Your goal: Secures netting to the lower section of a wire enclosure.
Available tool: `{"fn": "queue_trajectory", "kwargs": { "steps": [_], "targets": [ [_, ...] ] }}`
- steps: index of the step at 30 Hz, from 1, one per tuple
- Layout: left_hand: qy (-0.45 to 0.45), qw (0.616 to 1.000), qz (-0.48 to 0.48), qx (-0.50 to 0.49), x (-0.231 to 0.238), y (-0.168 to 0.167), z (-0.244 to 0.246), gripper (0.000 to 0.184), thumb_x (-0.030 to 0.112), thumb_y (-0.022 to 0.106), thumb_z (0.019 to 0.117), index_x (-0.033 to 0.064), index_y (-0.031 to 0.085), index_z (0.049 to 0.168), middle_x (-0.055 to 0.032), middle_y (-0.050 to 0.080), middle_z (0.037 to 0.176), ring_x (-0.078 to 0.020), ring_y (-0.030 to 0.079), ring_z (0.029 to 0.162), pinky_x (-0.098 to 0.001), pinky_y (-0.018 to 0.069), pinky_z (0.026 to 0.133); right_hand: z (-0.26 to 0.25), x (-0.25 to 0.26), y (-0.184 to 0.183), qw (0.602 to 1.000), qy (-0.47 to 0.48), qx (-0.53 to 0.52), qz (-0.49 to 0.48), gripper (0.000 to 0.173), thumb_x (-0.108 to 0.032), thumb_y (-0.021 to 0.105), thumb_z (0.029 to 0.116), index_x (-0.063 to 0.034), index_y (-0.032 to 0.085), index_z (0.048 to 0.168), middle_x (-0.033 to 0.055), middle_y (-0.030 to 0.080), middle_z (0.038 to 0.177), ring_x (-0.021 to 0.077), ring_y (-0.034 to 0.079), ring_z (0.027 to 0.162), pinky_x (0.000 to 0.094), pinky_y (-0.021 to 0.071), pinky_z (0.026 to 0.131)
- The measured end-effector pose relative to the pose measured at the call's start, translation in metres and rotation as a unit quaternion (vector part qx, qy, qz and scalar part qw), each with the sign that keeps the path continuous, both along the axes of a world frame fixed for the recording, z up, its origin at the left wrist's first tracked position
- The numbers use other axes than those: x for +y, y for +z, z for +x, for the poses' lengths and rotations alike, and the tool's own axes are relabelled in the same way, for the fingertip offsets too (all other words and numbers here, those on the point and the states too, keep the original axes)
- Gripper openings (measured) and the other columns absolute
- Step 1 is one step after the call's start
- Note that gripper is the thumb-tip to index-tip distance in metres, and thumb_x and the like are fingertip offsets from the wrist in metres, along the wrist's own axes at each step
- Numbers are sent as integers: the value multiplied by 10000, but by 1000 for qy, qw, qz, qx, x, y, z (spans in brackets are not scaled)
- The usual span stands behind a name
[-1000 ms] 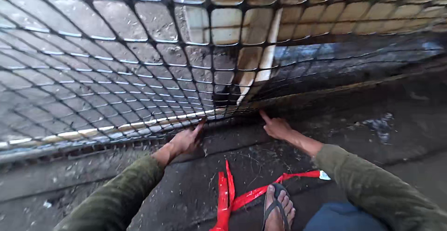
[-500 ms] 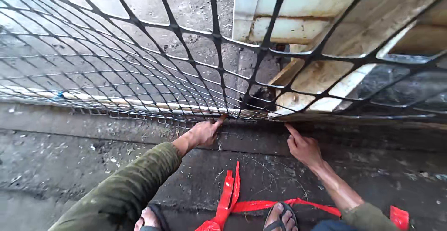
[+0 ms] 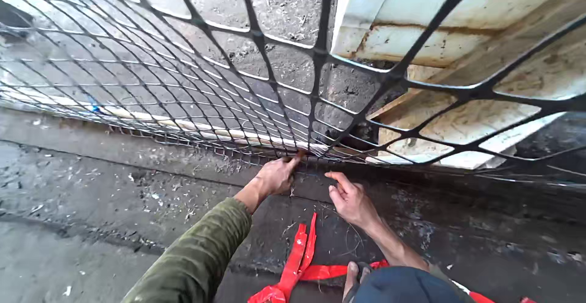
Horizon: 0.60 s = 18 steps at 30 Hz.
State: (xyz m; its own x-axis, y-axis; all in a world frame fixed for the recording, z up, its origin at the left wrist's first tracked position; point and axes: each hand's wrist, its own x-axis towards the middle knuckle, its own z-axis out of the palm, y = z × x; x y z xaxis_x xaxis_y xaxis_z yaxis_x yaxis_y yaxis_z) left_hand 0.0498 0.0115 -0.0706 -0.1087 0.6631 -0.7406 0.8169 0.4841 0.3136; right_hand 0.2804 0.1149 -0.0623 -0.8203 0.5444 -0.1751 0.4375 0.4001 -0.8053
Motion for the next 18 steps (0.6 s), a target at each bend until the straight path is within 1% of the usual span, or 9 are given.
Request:
{"fn": "queue_trajectory", "kwargs": {
  "steps": [2,3,5,6,8,11,15,17,18],
  "targets": [
    [8,1000,3,0,-1,-3,2,779,225,582,1007,214,153,1657,-264,497,1478,-457,583,1264,-631,499,982,-3,3,-10,998,8,29,61,432,-200,540,969,-92,669,1367,27,546,572,153,474,459,365,451,480],
    [11,1000,2,1,-2,-5,3,780,233,580,1008,217,148,1657,-265,496,1478,-457,583,1264,-630,499,981,-4,6,-14,993,10,32,109,453,-197,549,963,-107,658,1393,52,601,593,183,517,460,393,477,481],
    [12,1000,1,9,-2,-4,3,783,245,580,1007,217,144,1658,-264,499,1477,-450,585,1265,-620,502,988,-6,13,-18,980,6,-10,201,483,-219,543,958,-194,641,1430,84,700,678,264,643,516,469,532,496],
    [13,1000,1,12,-1,-3,4,794,246,584,1004,218,135,1658,-263,502,1472,-447,588,1262,-618,503,987,-7,14,-17,975,5,-49,218,502,-227,533,962,-240,617,1457,93,717,712,293,673,557,495,538,517],
    [15,1000,2,14,1,-2,5,829,242,592,999,221,96,1663,-268,507,1460,-448,590,1256,-614,503,990,-11,11,-9,968,20,-134,209,559,-253,506,977,-276,521,1535,110,733,758,332,702,634,526,542,570],
    [14,1000,0,17,0,-3,7,835,247,589,1003,208,80,1664,-268,505,1465,-445,584,1268,-608,494,1009,-18,6,2,959,62,-219,172,641,-294,460,1004,-259,335,1632,117,733,804,352,716,723,538,549,639],
    [19,1000,0,23,1,-2,7,832,255,595,999,199,98,1663,-270,506,1463,-447,586,1263,-616,495,1003,-19,12,10,954,77,-233,173,619,-298,429,1023,-308,323,1633,127,734,809,363,717,749,540,544,659],
    [26,999,1,25,1,-1,9,839,261,599,995,204,94,1662,-280,514,1442,-459,598,1232,-628,504,975,-20,14,16,949,92,-255,159,630,-294,415,1033,-322,275,1646,141,735,832,380,717,787,558,544,697],
    [28,999,2,26,0,-1,10,835,261,598,996,204,97,1661,-280,510,1446,-460,599,1230,-628,506,973,-22,13,19,946,102,-268,151,645,-290,411,1035,-303,241,1657,146,736,844,386,719,805,563,545,717]
  ]
}}
